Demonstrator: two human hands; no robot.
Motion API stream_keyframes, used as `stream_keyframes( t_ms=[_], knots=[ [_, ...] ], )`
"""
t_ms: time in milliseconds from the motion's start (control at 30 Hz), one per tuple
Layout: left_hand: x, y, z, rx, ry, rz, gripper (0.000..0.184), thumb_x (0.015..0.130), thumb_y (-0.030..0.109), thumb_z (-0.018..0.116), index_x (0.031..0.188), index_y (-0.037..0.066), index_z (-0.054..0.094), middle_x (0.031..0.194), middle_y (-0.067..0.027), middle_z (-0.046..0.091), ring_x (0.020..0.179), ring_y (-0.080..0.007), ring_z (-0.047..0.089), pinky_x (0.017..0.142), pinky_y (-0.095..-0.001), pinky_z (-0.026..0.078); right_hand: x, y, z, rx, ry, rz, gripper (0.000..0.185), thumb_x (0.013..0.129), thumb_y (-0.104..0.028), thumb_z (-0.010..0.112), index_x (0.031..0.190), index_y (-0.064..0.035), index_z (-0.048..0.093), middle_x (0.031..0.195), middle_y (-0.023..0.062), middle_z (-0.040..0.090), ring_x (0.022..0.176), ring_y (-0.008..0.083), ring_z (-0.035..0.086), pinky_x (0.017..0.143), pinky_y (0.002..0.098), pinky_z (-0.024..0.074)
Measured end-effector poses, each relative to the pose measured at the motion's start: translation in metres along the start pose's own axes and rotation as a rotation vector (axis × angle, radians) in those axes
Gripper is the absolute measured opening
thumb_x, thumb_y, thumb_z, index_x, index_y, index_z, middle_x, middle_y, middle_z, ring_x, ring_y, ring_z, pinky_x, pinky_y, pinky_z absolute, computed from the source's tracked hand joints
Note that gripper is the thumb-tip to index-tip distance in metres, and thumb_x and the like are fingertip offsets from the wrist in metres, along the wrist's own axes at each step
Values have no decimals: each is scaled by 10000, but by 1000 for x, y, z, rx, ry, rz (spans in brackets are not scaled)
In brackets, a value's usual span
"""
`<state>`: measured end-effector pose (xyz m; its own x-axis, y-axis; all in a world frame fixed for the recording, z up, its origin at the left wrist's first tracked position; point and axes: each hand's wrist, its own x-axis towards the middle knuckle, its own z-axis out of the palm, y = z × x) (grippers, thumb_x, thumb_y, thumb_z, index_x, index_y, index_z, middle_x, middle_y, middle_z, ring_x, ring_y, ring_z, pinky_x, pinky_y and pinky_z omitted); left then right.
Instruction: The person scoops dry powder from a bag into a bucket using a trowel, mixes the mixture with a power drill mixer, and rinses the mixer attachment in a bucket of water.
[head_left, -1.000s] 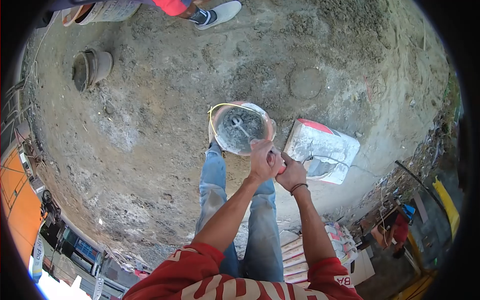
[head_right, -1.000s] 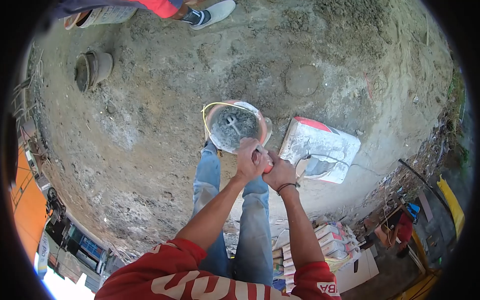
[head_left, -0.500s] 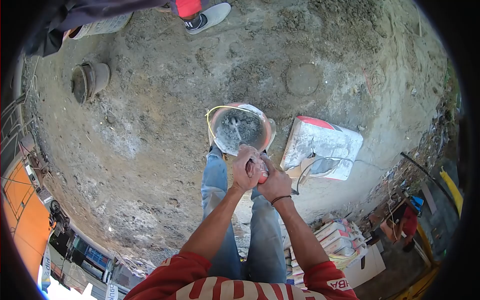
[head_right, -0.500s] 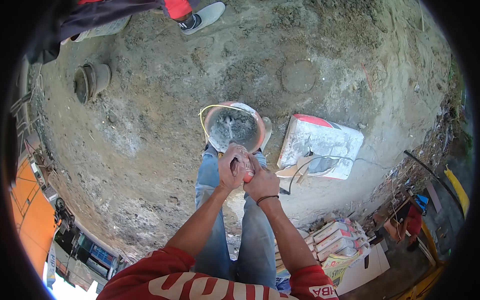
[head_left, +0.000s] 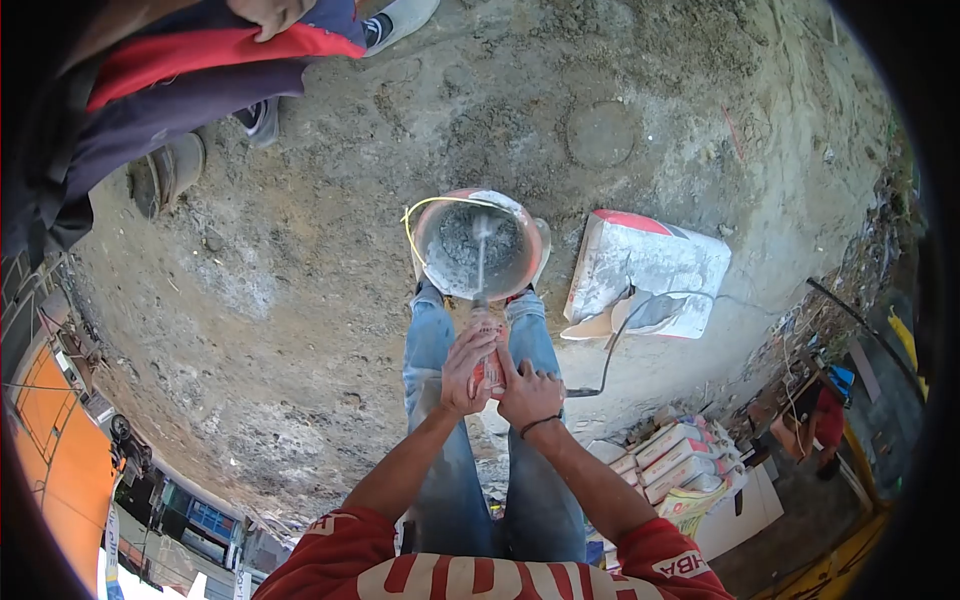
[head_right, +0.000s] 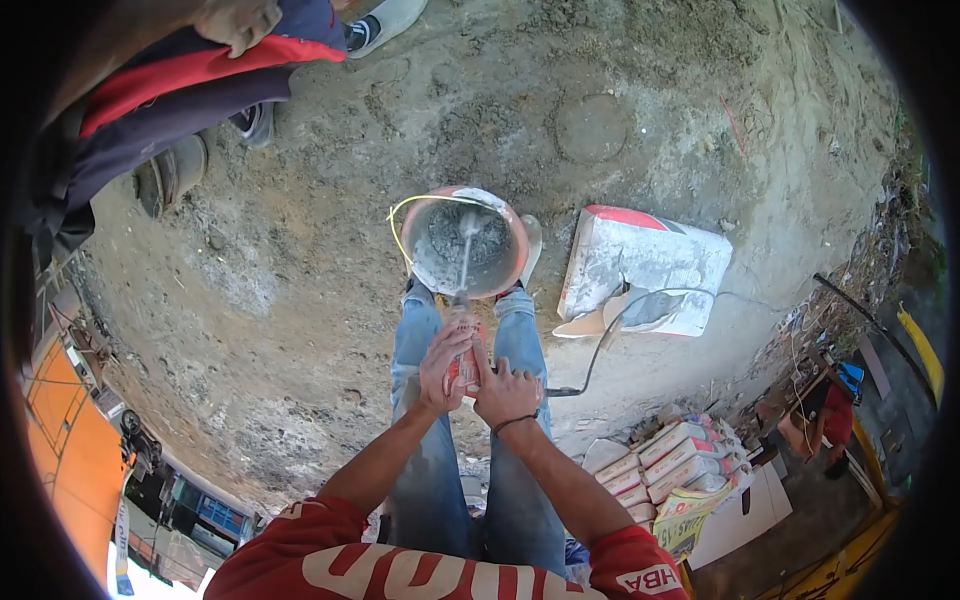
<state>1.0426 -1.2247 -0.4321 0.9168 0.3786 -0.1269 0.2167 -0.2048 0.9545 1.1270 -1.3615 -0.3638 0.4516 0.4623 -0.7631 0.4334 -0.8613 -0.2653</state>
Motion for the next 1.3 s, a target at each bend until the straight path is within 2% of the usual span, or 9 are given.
stream_keyframes(
  t_ms=[333,467,600,767,867,933,967,1200,1300],
  knots=[
    [84,8,-25,-187,-269,-8,274,861,246,690,986,4,726,1127,-174,755,1142,-387,706,1055,-471,525,21,-37,-50,401,-2,386,906,736,-220,794,1571,-157,447,983,243,751,907,458,730,766,560,585],
    [148,21,-12,-133,-372,-87,249,806,253,738,819,6,705,827,-169,718,764,-348,700,729,-408,552,45,-15,-57,592,245,346,681,729,-185,802,1384,-103,632,952,291,741,940,498,715,824,552,572],
    [180,17,36,11,-435,-135,259,753,256,753,729,11,673,700,-149,662,646,-341,632,612,-416,476,68,41,-73,963,-18,436,500,747,-182,781,1216,-38,682,821,166,725,658,311,727,603,430,577],
    [189,34,88,-78,-89,-314,281,721,257,751,666,31,593,633,-122,616,611,-370,602,594,-468,411,90,105,-86,1077,-174,447,345,756,-146,795,1061,-25,690,757,58,661,526,137,585,476,320,480],
    [174,34,75,-24,-50,-215,280,713,251,756,674,49,566,623,-115,587,605,-368,589,606,-483,391,90,104,-72,1035,-161,453,415,740,-164,822,1110,-29,692,822,94,721,613,219,677,568,370,552],
    [154,30,63,-44,-10,-190,257,710,238,755,687,61,570,652,-121,592,644,-367,597,624,-482,393,83,92,-68,541,144,3,528,735,-205,835,1211,-34,684,967,186,772,853,371,759,765,439,603],
    [145,28,57,-70,28,-154,235,707,225,754,701,74,574,682,-126,598,683,-367,604,643,-480,394,74,72,-74,579,71,120,625,737,-236,837,1309,-57,657,1098,248,756,1075,457,712,924,483,575],
    [88,28,27,-66,-2,-100,177,711,145,755,753,74,599,846,-159,648,887,-390,629,867,-471,467,28,20,-22,632,145,251,631,776,-254,814,1366,-116,640,1073,270,750,1022,477,714,885,514,583],
    [72,29,11,-89,-39,-148,233,741,138,743,946,49,677,1156,-184,700,1156,-393,637,1106,-477,442,21,5,-10,569,115,295,750,786,-289,806,1482,-175,551,989,267,753,942,490,719,836,557,584]
  ],
)
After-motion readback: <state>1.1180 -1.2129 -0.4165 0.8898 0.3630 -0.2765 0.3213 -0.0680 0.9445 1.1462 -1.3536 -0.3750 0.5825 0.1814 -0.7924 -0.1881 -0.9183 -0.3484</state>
